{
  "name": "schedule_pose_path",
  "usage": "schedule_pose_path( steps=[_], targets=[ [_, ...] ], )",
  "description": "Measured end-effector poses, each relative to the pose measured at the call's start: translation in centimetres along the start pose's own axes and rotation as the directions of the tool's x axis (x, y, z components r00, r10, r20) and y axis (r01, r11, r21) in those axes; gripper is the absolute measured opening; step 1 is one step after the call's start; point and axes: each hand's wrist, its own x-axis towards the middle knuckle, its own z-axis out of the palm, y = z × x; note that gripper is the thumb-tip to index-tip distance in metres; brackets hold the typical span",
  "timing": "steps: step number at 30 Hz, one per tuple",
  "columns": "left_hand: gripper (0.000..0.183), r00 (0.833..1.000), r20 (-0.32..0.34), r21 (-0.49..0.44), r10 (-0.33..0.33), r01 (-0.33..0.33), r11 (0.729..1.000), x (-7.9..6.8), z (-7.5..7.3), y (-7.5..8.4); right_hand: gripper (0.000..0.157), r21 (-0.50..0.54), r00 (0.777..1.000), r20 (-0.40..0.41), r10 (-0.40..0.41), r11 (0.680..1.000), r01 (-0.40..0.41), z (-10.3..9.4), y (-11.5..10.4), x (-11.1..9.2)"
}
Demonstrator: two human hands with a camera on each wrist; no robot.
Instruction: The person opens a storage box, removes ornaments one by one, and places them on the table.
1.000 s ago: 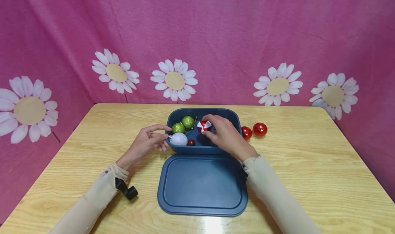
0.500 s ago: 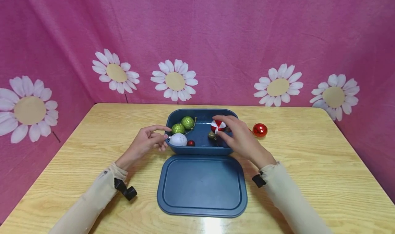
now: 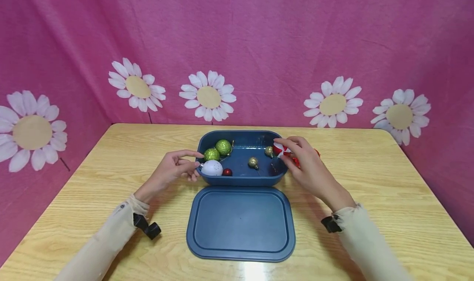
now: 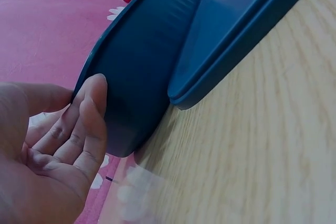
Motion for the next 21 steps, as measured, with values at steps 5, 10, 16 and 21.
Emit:
schedule_pose_path(
  steps=[5,10,16,21],
  targets=[
    [0.030,1.000,0.002,0.017,0.005,-0.005,1.000,0.0,-0.2,0.1,0.052,-0.038,0.998,-0.051,-0.021,0.999,0.019,-1.3,0.2,-0.7],
    [0.031,1.000,-0.014,0.047,0.006,-0.005,0.999,-0.1,-0.5,0.2,0.050,-0.060,0.995,-0.091,-0.038,0.998,0.033,-2.4,0.7,-1.6],
    [0.032,1.000,-0.002,0.044,0.010,-0.009,0.999,-0.1,-0.5,0.3,0.050,-0.088,0.995,-0.102,0.011,0.996,-0.020,-3.5,1.9,-3.1],
    [0.033,1.000,-0.001,0.048,0.005,-0.005,0.999,-0.1,-0.6,0.3,0.051,-0.135,0.997,-0.082,0.006,0.991,-0.017,-4.0,2.8,-4.1]
  ],
)
